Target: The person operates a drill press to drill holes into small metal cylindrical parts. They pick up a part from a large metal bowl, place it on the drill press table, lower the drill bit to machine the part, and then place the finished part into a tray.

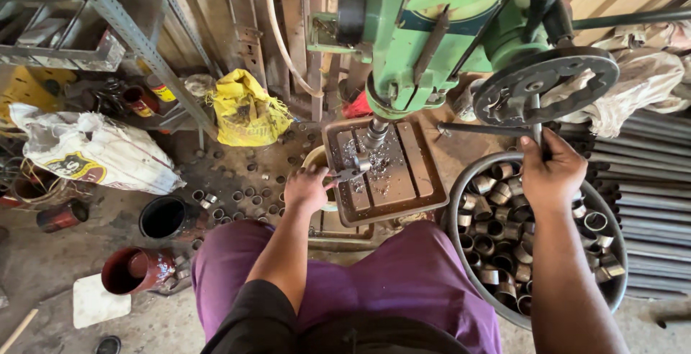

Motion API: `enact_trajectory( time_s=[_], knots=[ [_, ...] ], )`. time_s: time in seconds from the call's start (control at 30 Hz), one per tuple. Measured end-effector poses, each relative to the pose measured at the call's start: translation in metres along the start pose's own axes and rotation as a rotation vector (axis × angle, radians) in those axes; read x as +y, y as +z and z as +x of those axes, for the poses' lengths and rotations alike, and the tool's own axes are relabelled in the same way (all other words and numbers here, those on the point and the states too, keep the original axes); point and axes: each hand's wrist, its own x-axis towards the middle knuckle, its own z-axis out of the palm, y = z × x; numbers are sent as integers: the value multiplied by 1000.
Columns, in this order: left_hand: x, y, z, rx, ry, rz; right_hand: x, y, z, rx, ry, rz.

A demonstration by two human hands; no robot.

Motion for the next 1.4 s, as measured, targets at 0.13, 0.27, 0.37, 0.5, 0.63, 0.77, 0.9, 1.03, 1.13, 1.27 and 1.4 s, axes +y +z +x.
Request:
enact_trajectory(
  time_s=[0.13,0.27,0.37,0.5,0.63,0.77,0.9,1.03,1.13,1.27,1.4],
  knots=[
    [2,-1,1,-35,-14,18,5,1,0,20,-60,-57],
    [6,-8,2,-104,-44,38,11,2,0,23,-44,-38],
    [8,-13,1,-132,-55,42,13,3,2,21,-85,-63],
    [8,-11,3,-156,-62,49,11,3,4,6,-78,-105],
    [6,-9,2,-189,-47,77,26,2,6,-36,-11,-57],
    [15,-18,-2,-313,-78,118,77,14,17,-110,49,-113],
    [13,-18,-1,-132,-22,129,105,11,48,-168,160,117],
    [4,-8,3,-124,-7,115,73,17,106,-151,104,487],
    [4,-7,5,-102,-22,75,28,26,161,-313,-61,830],
    [5,-8,4,-159,-52,48,-3,31,219,-529,104,1321],
    [2,-8,4,-168,-46,93,18,15,241,-519,259,1457]
  ],
)
